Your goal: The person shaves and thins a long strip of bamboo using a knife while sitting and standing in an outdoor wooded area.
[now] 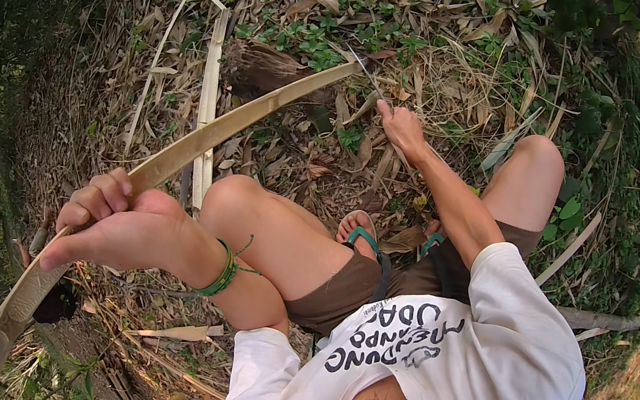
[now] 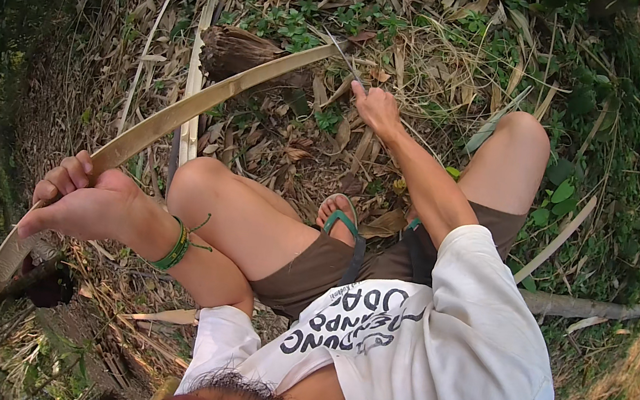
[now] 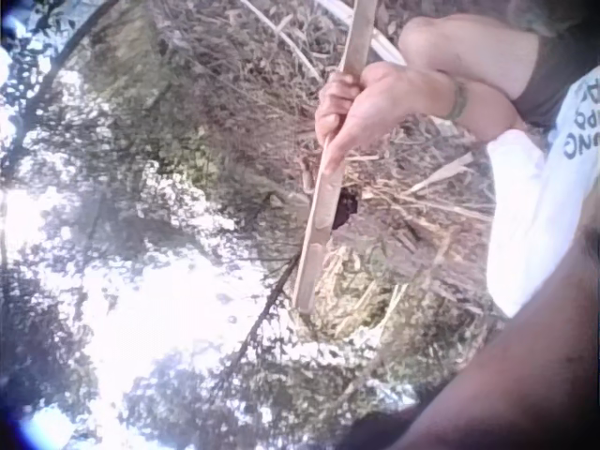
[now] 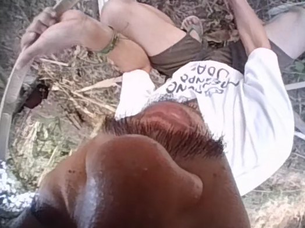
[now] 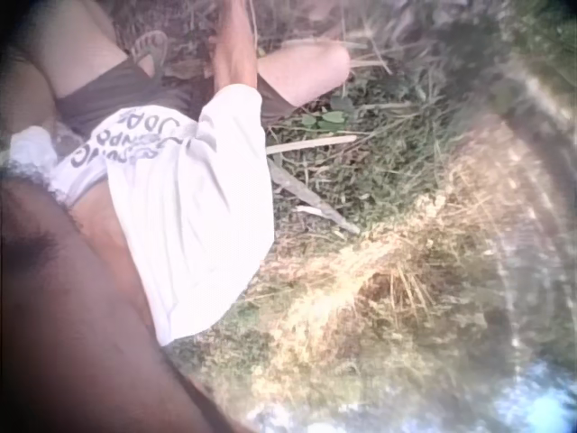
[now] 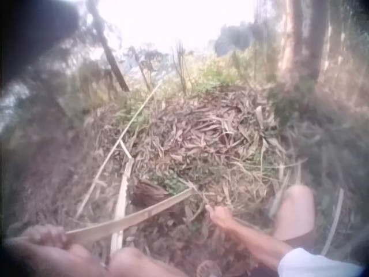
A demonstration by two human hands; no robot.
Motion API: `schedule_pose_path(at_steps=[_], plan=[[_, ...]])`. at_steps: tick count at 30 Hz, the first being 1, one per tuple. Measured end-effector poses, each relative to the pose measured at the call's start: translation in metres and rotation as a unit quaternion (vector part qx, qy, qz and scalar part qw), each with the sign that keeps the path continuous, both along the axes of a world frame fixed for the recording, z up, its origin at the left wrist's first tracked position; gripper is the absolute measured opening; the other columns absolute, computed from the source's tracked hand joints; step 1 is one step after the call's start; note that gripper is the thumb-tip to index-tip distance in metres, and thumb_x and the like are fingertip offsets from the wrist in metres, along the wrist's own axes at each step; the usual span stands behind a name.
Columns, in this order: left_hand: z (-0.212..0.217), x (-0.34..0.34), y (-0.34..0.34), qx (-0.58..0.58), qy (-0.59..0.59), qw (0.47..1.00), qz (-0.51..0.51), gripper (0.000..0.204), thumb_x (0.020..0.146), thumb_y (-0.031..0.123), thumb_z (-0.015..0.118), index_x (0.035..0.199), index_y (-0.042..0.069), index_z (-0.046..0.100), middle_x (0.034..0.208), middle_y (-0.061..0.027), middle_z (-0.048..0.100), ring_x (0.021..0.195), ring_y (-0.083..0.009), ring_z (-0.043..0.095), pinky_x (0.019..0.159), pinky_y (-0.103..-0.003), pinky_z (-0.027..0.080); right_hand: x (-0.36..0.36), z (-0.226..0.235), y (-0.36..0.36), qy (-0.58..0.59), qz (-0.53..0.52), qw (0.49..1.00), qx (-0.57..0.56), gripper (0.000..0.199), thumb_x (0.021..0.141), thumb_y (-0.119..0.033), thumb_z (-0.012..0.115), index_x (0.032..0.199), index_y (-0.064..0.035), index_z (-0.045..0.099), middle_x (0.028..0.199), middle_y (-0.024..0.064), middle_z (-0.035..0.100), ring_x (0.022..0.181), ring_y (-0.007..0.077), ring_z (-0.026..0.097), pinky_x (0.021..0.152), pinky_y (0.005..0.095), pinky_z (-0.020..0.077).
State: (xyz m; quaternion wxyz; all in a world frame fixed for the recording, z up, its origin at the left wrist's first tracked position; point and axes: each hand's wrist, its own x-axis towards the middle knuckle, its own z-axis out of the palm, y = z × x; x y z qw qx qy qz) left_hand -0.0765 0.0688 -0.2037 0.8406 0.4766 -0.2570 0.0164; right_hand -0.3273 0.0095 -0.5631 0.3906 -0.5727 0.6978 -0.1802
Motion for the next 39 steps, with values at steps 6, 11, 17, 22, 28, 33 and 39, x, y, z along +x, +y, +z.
schedule_pose_path(at_steps=[6,11,17,22,28,33,39], plan=[[0.003,0.006,0.002,-0.006,-0.009,1.000,-0.022,0.066,0.089,0.078,0.031,0.066,0.016,0.029,0.058,0.0039,0.017,0.050,-0.0103,0.018,0.046,-0.024,0.019,0.027,-0.016,0.015,-0.030,0.047,0.995,-0.080,0.068,0.100,-0.056,0.043,0.081,0.0069,0.062,0.071,0.0278,0.062,0.071,0.0439,0.062,0.067,0.0512,0.0467],[0.006,-0.002,-0.007,-0.012,0.017,1.000,-0.007,0.065,0.089,0.077,0.032,0.069,0.015,0.033,0.059,0.0041,0.019,0.050,-0.0103,0.018,0.046,-0.025,0.022,-0.022,-0.084,-0.027,0.051,-0.066,0.994,0.065,0.073,0.097,-0.060,0.043,0.086,0.0086,0.065,0.075,0.0264,0.066,0.074,0.0412,0.065,0.071,0.0514,0.0480],[-0.003,0.018,-0.002,-0.056,0.053,0.989,-0.125,0.063,0.092,0.073,0.037,0.080,0.012,0.049,0.063,0.0003,0.035,0.058,-0.0135,0.039,0.059,-0.029,0.043,-0.015,-0.061,-0.010,-0.109,-0.043,0.972,0.205,0.063,0.094,-0.058,0.052,0.084,0.0033,0.062,0.082,0.0182,0.065,0.069,0.0305,0.065,0.068,0.0413,0.0525],[-0.007,0.015,-0.004,-0.111,-0.009,0.958,-0.263,0.055,0.097,0.061,0.044,0.080,0.010,0.058,0.074,-0.0052,0.056,0.082,-0.0239,0.060,0.094,-0.048,0.052,-0.011,-0.054,0.017,-0.214,-0.150,0.938,0.229,0.053,0.093,-0.053,0.061,0.070,-0.0061,0.052,0.064,0.0053,0.055,0.053,0.0174,0.055,0.052,0.0360,0.0455],[0.034,0.055,0.041,-0.106,-0.044,0.881,-0.459,0.053,0.103,0.052,0.038,0.065,0.017,0.033,0.058,0.0041,0.028,0.053,-0.0090,0.026,0.051,-0.026,0.026,-0.002,-0.003,0.017,-0.217,-0.186,0.937,0.200,0.056,0.096,-0.057,0.052,0.070,-0.0071,0.049,0.062,0.0027,0.050,0.052,0.0159,0.050,0.049,0.0380,0.0409],[0.067,0.004,0.073,-0.047,-0.063,0.941,-0.329,0.052,0.105,0.048,0.036,0.064,0.019,0.025,0.055,0.0050,0.021,0.049,-0.0077,0.016,0.047,-0.025,0.014,-0.013,0.033,0.027,-0.186,-0.126,0.966,0.128,0.071,0.092,-0.066,0.047,0.071,0.0005,0.061,0.067,0.0147,0.062,0.067,0.0286,0.063,0.067,0.0452,0.0473],[0.055,-0.044,0.057,0.012,-0.085,0.991,-0.102,0.053,0.106,0.047,0.034,0.063,0.019,0.021,0.054,0.0049,0.016,0.047,-0.0083,0.009,0.045,-0.025,0.010,0.018,0.094,0.079,-0.151,0.032,0.988,-0.015,0.071,0.093,-0.064,0.049,0.064,0.0009,0.059,0.052,0.0138,0.055,0.051,0.0308,0.055,0.055,0.0436,0.0426]])
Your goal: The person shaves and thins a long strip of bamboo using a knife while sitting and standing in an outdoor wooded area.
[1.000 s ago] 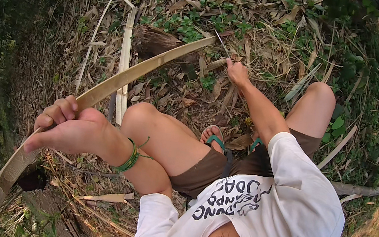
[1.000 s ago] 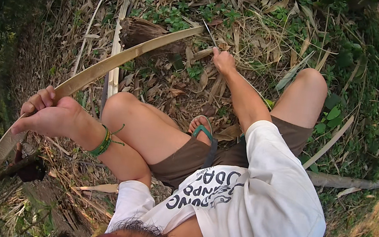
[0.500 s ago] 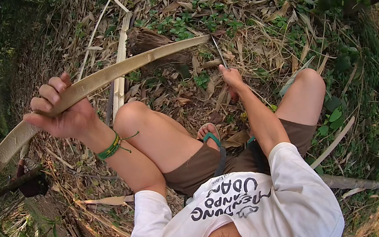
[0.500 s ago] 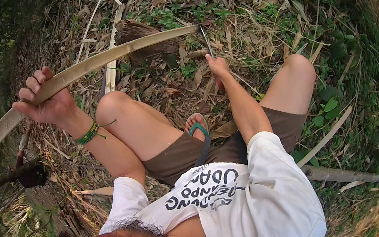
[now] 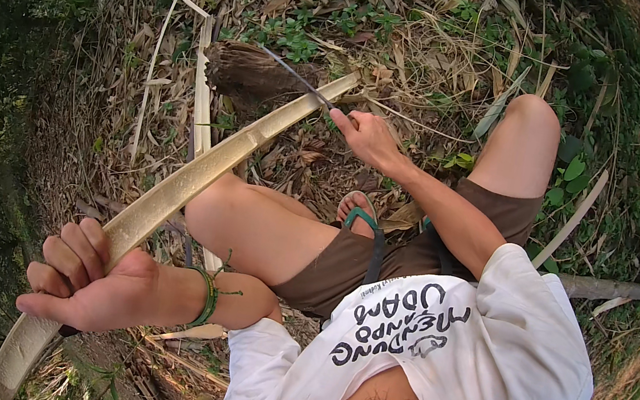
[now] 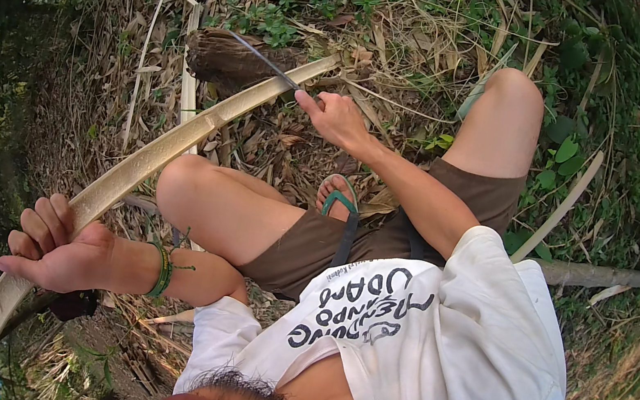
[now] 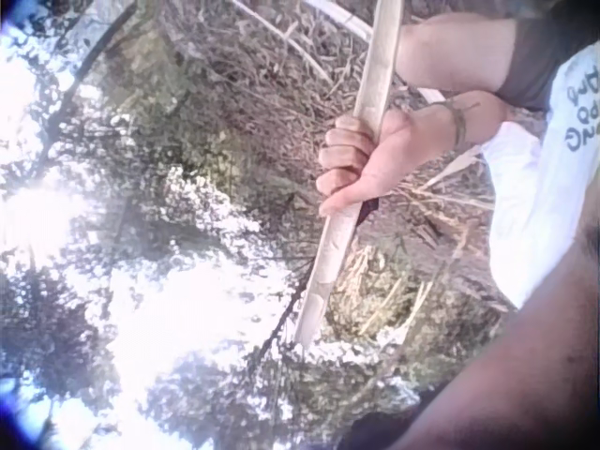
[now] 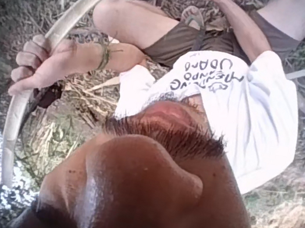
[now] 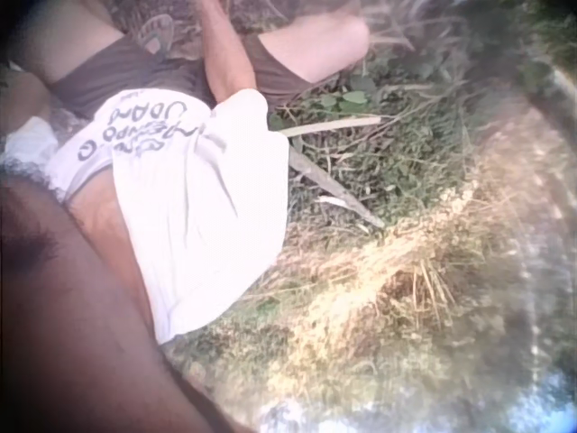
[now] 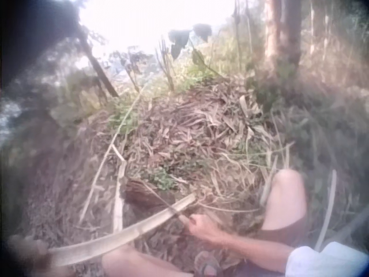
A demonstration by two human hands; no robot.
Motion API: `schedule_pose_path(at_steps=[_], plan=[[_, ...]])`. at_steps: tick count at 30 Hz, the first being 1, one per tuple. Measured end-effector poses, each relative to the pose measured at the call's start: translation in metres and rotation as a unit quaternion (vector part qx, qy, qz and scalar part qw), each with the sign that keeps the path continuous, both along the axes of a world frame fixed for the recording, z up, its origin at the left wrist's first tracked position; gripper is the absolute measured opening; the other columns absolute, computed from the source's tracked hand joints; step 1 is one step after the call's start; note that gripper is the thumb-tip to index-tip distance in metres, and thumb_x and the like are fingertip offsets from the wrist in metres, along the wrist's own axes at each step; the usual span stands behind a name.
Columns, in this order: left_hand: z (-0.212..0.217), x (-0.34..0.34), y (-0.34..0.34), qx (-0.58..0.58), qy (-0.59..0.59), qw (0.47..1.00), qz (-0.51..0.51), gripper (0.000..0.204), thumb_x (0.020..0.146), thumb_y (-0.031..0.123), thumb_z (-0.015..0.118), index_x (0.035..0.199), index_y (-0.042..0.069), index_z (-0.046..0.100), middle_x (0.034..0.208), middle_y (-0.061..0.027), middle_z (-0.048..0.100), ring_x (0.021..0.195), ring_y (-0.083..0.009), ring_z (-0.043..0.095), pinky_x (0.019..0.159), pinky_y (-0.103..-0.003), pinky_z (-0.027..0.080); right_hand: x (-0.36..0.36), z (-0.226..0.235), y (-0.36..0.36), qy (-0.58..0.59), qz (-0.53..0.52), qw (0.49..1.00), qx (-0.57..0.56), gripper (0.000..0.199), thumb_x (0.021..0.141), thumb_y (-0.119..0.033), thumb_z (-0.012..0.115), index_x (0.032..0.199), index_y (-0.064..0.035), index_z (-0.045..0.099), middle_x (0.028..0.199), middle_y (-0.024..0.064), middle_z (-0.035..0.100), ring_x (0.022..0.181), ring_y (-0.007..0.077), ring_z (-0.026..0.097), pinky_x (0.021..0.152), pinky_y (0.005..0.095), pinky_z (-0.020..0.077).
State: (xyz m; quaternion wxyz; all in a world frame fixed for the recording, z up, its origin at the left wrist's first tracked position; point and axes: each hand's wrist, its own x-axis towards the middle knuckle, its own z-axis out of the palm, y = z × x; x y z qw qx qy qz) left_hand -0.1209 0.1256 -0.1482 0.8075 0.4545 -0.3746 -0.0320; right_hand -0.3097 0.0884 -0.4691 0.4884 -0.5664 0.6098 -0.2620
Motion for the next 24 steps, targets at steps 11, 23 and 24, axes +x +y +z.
schedule_pose_path(at_steps=[11,23,24], plan=[[0.000,-0.008,-0.008,0.041,-0.037,0.997,0.051,0.051,0.107,0.043,0.033,0.064,0.018,0.020,0.057,0.0031,0.014,0.050,-0.0112,0.011,0.047,-0.027,0.012,-0.013,-0.049,0.004,0.019,-0.035,0.997,0.060,0.076,0.095,-0.065,0.044,0.063,0.0019,0.059,0.054,0.0187,0.055,0.052,0.0339,0.056,0.058,0.0466,0.0448],[-0.002,0.003,-0.008,0.022,-0.008,1.000,0.005,0.052,0.107,0.043,0.035,0.063,0.020,0.019,0.054,0.0051,0.014,0.047,-0.0084,0.009,0.045,-0.025,0.010,-0.009,-0.035,0.012,0.045,-0.041,0.997,0.042,0.076,0.095,-0.063,0.046,0.066,0.0054,0.063,0.056,0.0251,0.058,0.058,0.0399,0.062,0.058,0.0497,0.0472],[-0.002,0.004,-0.008,0.015,-0.005,1.000,0.000,0.052,0.107,0.043,0.035,0.063,0.020,0.019,0.053,0.0052,0.014,0.047,-0.0083,0.008,0.045,-0.025,0.010,-0.008,-0.027,0.017,0.034,-0.016,0.999,-0.003,0.076,0.095,-0.063,0.047,0.067,0.0056,0.063,0.057,0.0256,0.058,0.059,0.0401,0.062,0.058,0.0500,0.0472]])
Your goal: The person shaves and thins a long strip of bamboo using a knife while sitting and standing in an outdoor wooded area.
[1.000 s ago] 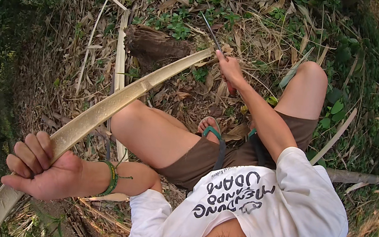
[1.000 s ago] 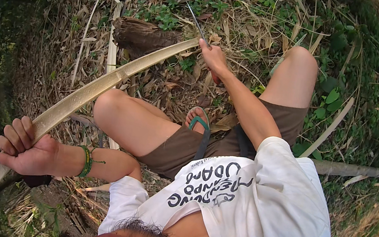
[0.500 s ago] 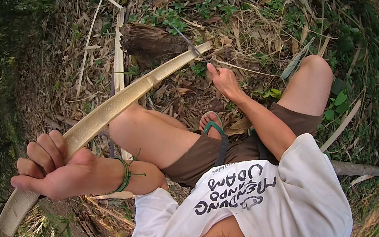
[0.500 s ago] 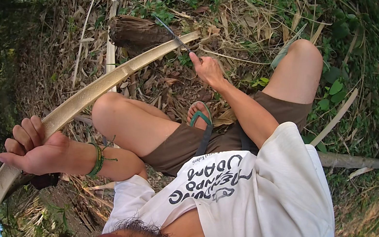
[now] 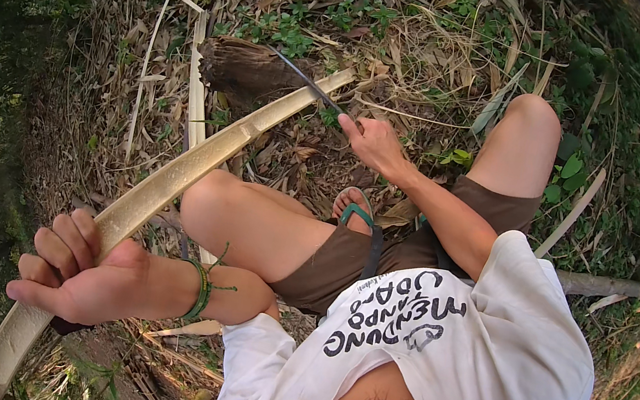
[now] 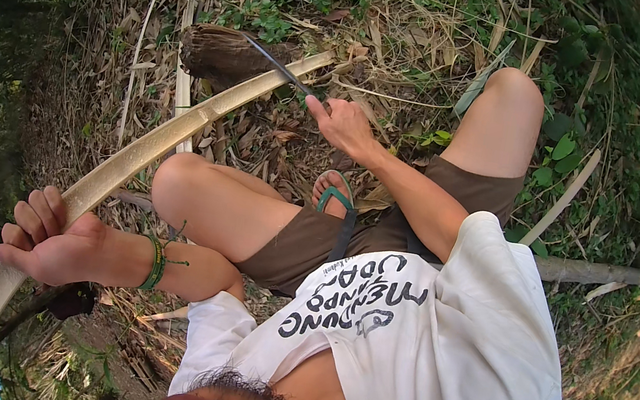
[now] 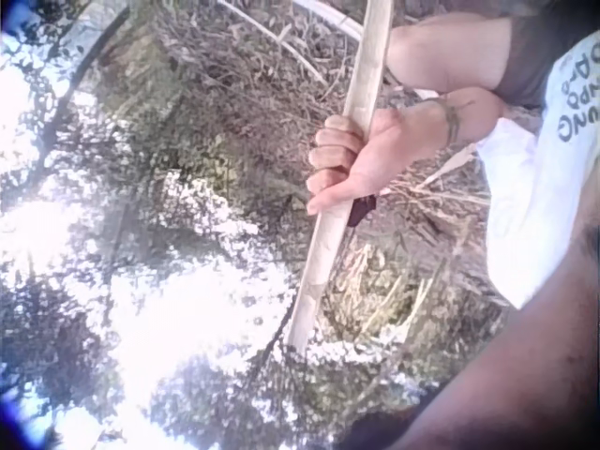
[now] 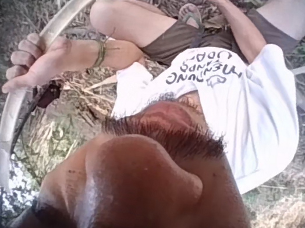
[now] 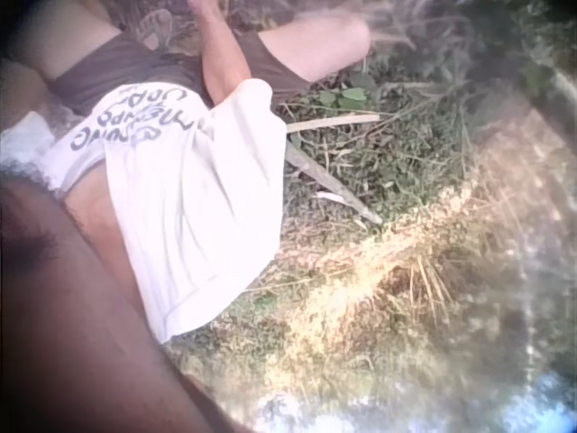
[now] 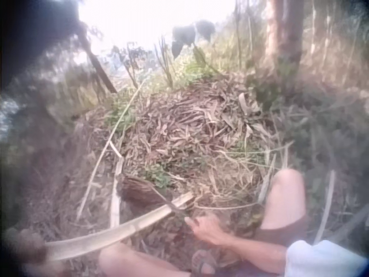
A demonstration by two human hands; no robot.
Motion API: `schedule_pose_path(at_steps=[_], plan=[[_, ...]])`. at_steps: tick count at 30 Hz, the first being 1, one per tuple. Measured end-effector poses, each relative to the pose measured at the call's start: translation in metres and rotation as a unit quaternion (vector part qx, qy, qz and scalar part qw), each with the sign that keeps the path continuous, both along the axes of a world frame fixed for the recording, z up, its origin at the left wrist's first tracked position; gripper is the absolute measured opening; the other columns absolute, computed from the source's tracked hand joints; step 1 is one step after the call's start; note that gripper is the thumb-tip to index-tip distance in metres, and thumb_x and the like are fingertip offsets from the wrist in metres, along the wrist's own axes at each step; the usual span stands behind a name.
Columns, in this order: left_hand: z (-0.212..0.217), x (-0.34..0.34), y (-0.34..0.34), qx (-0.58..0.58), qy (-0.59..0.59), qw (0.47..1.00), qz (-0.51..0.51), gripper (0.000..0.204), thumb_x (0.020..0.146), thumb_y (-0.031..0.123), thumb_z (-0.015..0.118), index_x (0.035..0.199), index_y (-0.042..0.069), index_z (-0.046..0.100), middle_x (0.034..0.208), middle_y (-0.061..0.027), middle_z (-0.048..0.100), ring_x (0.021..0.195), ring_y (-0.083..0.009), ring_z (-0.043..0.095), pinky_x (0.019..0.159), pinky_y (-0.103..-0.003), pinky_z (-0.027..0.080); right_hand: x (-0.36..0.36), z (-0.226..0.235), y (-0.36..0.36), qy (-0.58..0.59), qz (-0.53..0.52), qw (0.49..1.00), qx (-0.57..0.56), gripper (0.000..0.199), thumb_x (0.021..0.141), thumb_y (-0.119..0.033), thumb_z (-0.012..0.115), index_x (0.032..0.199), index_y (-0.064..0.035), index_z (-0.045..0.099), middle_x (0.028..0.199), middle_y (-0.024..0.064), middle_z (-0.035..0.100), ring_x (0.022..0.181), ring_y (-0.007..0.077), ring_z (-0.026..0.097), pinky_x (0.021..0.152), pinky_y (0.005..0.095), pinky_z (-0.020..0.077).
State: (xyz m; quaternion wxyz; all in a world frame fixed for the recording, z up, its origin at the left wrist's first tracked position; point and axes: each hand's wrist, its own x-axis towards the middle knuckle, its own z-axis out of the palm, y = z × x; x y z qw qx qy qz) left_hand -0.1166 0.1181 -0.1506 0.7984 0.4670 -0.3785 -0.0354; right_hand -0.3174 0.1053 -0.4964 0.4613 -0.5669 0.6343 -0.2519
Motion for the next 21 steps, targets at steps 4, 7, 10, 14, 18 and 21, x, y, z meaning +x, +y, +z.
schedule_pose_path(at_steps=[4,7,10,14,18,21], plan=[[0.001,-0.003,-0.002,0.004,-0.005,1.000,-0.003,0.052,0.106,0.042,0.036,0.063,0.020,0.019,0.054,0.0052,0.014,0.047,-0.0080,0.009,0.045,-0.025,0.010,-0.006,-0.026,0.008,0.005,0.022,0.999,-0.033,0.077,0.093,-0.065,0.047,0.069,0.0062,0.063,0.063,0.0265,0.061,0.065,0.0417,0.065,0.058,0.0508,0.0473],[0.005,-0.006,-0.009,0.001,0.013,1.000,0.002,0.052,0.106,0.043,0.038,0.063,0.020,0.019,0.054,0.0050,0.014,0.046,-0.0081,0.009,0.045,-0.025,0.010,-0.030,-0.066,-0.014,0.062,-0.031,0.995,0.078,0.081,0.092,-0.069,0.043,0.068,0.0054,0.062,0.063,0.0243,0.062,0.066,0.0422,0.065,0.059,0.0505,0.0474],[0.000,-0.001,-0.001,0.005,0.004,1.000,0.027,0.052,0.106,0.042,0.039,0.064,0.020,0.019,0.054,0.0050,0.014,0.046,-0.0082,0.009,0.045,-0.025,0.010,-0.009,-0.015,-0.005,0.026,-0.016,0.998,0.063,0.081,0.092,-0.069,0.043,0.067,0.0051,0.062,0.063,0.0251,0.061,0.066,0.0419,0.064,0.060,0.0501,0.0472],[-0.001,0.004,-0.001,0.002,-0.008,1.000,0.002,0.052,0.106,0.041,0.039,0.064,0.019,0.018,0.054,0.0050,0.014,0.046,-0.0082,0.009,0.045,-0.025,0.009,-0.003,-0.009,0.009,-0.008,0.058,0.997,-0.053,0.079,0.093,-0.069,0.042,0.068,0.0039,0.060,0.063,0.0256,0.059,0.064,0.0395,0.062,0.064,0.0489,0.0469],[0.006,-0.014,-0.011,-0.002,0.007,1.000,0.003,0.052,0.106,0.041,0.040,0.063,0.020,0.019,0.053,0.0050,0.014,0.045,-0.0078,0.010,0.044,-0.024,0.009,-0.054,-0.095,-0.014,0.102,-0.082,0.965,0.226,0.081,0.095,-0.067,0.041,0.070,0.0075,0.060,0.059,0.0242,0.058,0.059,0.0365,0.059,0.060,0.0493,0.0459],[0.002,-0.008,-0.006,-0.009,-0.004,1.000,-0.009,0.052,0.106,0.042,0.040,0.063,0.020,0.019,0.053,0.0051,0.014,0.045,-0.0075,0.010,0.044,-0.024,0.009,-0.030,-0.077,-0.010,0.073,-0.074,0.984,0.147,0.081,0.091,-0.070,0.045,0.071,0.0060,0.064,0.068,0.0257,0.064,0.068,0.0413,0.065,0.068,0.0494,0.0500]])
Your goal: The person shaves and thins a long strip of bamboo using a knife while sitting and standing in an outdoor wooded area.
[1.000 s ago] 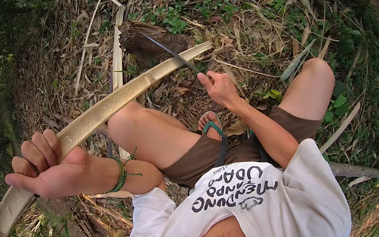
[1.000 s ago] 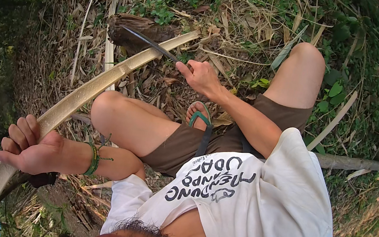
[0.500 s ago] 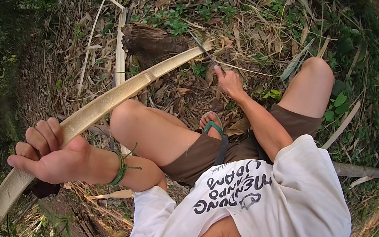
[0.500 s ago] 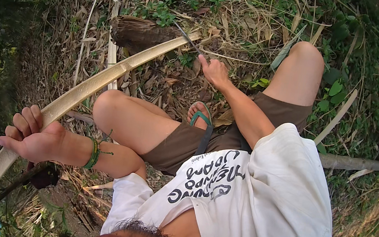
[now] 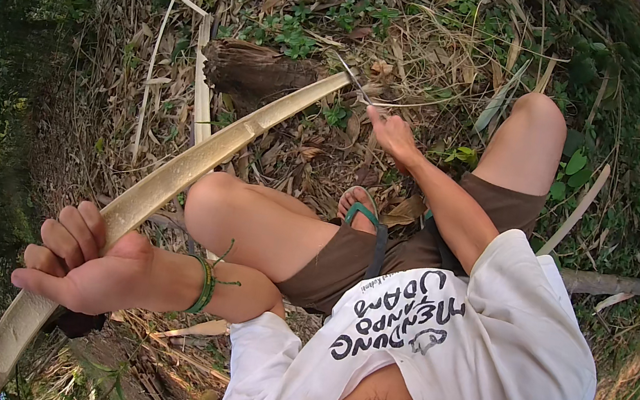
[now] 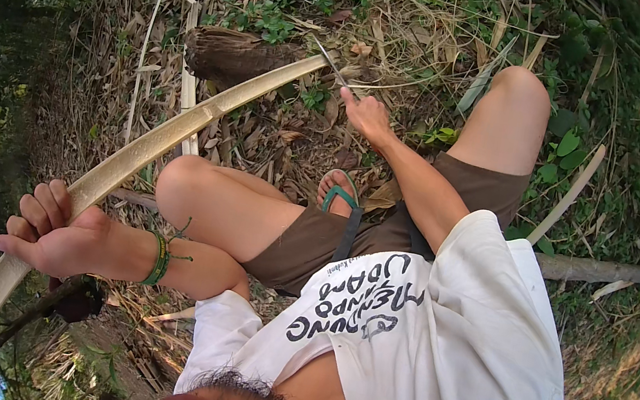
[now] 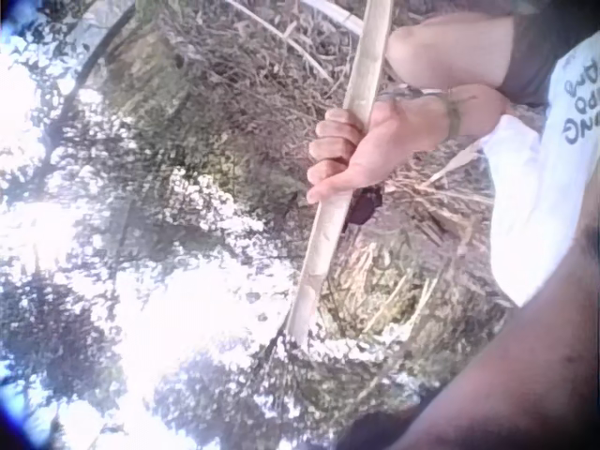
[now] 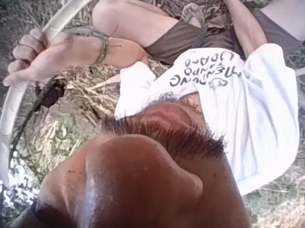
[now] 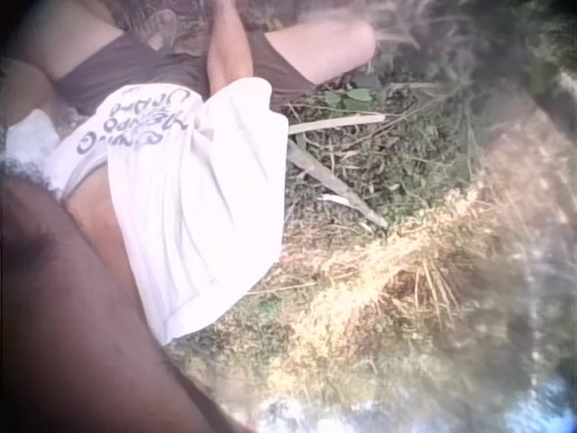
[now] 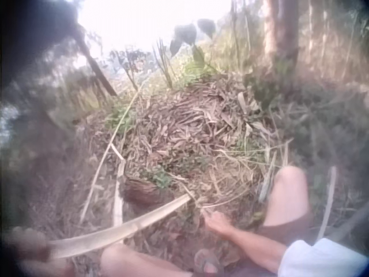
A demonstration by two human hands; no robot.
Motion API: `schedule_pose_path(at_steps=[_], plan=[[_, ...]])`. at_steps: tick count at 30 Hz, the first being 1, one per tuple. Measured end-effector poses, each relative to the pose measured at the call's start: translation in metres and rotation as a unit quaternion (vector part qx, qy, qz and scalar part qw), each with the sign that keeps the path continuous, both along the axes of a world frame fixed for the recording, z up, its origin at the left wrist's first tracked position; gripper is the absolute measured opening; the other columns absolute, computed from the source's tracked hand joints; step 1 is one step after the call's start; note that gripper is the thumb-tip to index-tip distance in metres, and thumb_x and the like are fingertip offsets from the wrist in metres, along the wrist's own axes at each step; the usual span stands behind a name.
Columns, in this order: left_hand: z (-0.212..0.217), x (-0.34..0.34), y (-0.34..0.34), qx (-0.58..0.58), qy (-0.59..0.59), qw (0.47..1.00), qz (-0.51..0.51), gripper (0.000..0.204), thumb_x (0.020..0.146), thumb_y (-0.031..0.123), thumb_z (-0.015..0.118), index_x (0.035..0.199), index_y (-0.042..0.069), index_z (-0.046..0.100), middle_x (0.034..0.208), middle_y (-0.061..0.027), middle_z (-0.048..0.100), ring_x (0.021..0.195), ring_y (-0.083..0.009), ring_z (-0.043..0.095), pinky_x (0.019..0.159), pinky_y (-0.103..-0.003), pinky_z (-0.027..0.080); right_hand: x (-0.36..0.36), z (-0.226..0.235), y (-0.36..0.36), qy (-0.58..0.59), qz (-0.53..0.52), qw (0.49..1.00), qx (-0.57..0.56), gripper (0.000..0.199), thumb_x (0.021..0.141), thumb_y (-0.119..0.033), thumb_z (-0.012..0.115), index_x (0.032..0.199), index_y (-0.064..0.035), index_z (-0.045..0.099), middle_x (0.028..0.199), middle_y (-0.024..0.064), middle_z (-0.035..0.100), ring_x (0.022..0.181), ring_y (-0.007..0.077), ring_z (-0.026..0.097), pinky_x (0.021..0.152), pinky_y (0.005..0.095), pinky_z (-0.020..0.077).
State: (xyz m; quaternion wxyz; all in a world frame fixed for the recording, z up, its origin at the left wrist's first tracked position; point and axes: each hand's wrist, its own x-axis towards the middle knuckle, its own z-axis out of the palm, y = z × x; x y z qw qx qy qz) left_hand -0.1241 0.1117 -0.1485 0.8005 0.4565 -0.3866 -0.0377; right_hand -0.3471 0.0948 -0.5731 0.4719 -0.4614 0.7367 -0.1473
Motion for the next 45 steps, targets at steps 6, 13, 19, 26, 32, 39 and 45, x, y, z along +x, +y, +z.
schedule_pose_path(at_steps=[6,13,19,26,32,39,45], plan=[[-0.002,0.025,0.009,-0.017,-0.015,0.977,-0.213,0.054,0.104,0.048,0.040,0.062,0.019,0.021,0.053,0.0054,0.015,0.046,-0.0072,0.011,0.044,-0.024,0.011,0.024,0.121,0.010,-0.149,0.138,0.962,-0.183,0.069,0.093,-0.061,0.053,0.062,0.0005,0.055,0.049,0.0179,0.051,0.047,0.0318,0.056,0.050,0.0451,0.0409],[-0.002,0.009,0.008,-0.018,-0.037,0.983,-0.179,0.055,0.103,0.052,0.041,0.063,0.019,0.022,0.053,0.0061,0.016,0.046,-0.0061,0.011,0.043,-0.023,0.012,0.031,0.152,0.033,-0.191,0.156,0.923,-0.294,0.060,0.096,-0.055,0.054,0.068,-0.0007,0.056,0.046,0.0166,0.049,0.044,0.0358,0.051,0.047,0.0427,0.0414],[0.000,-0.002,0.003,-0.021,-0.041,0.991,-0.123,0.054,0.104,0.051,0.038,0.063,0.018,0.024,0.054,0.0049,0.016,0.046,-0.0076,0.012,0.043,-0.024,0.012,0.034,0.119,0.026,-0.173,0.033,0.978,-0.112,0.063,0.098,-0.053,0.051,0.069,0.0023,0.052,0.047,0.0099,0.044,0.043,0.0246,0.044,0.046,0.0384,0.0377],[0.004,-0.025,-0.003,0.005,-0.068,0.997,0.028,0.057,0.101,0.057,0.041,0.063,0.019,0.022,0.054,0.0057,0.016,0.046,-0.0063,0.010,0.044,-0.024,0.010,0.057,0.206,0.045,-0.244,0.108,0.936,-0.227,0.057,0.097,-0.049,0.055,0.073,0.0031,0.055,0.049,0.0213,0.049,0.044,0.0380,0.053,0.047,0.0430,0.0425],[0.002,-0.023,0.001,-0.005,-0.054,0.998,-0.023,0.057,0.103,0.057,0.034,0.063,0.018,0.022,0.056,0.0041,0.014,0.049,-0.0092,0.011,0.046,-0.025,0.012,0.043,0.163,0.036,-0.230,0.041,0.963,-0.133,0.059,0.100,-0.050,0.050,0.081,0.0050,0.057,0.047,0.0113,0.043,0.041,0.0187,0.042,0.044,0.0375,0.0352],[0.004,-0.030,0.006,0.009,-0.057,0.998,-0.009,0.058,0.102,0.058,0.036,0.062,0.018,0.021,0.055,0.0046,0.014,0.049,-0.0090,0.011,0.046,-0.025,0.012,0.047,0.135,0.038,-0.207,0.033,0.964,-0.161,0.064,0.100,-0.053,0.047,0.074,0.0040,0.055,0.051,0.0141,0.046,0.045,0.0207,0.044,0.046,0.0373,0.0355],[0.005,-0.030,0.013,0.001,-0.040,0.998,-0.055,0.057,0.102,0.057,0.037,0.063,0.018,0.021,0.055,0.0044,0.014,0.049,-0.0092,0.012,0.046,-0.025,0.013,0.043,0.168,0.039,-0.246,0.077,0.950,-0.178,0.064,0.099,-0.053,0.049,0.071,0.0032,0.055,0.048,0.0138,0.047,0.045,0.0236,0.047,0.048,0.0388,0.0398]])
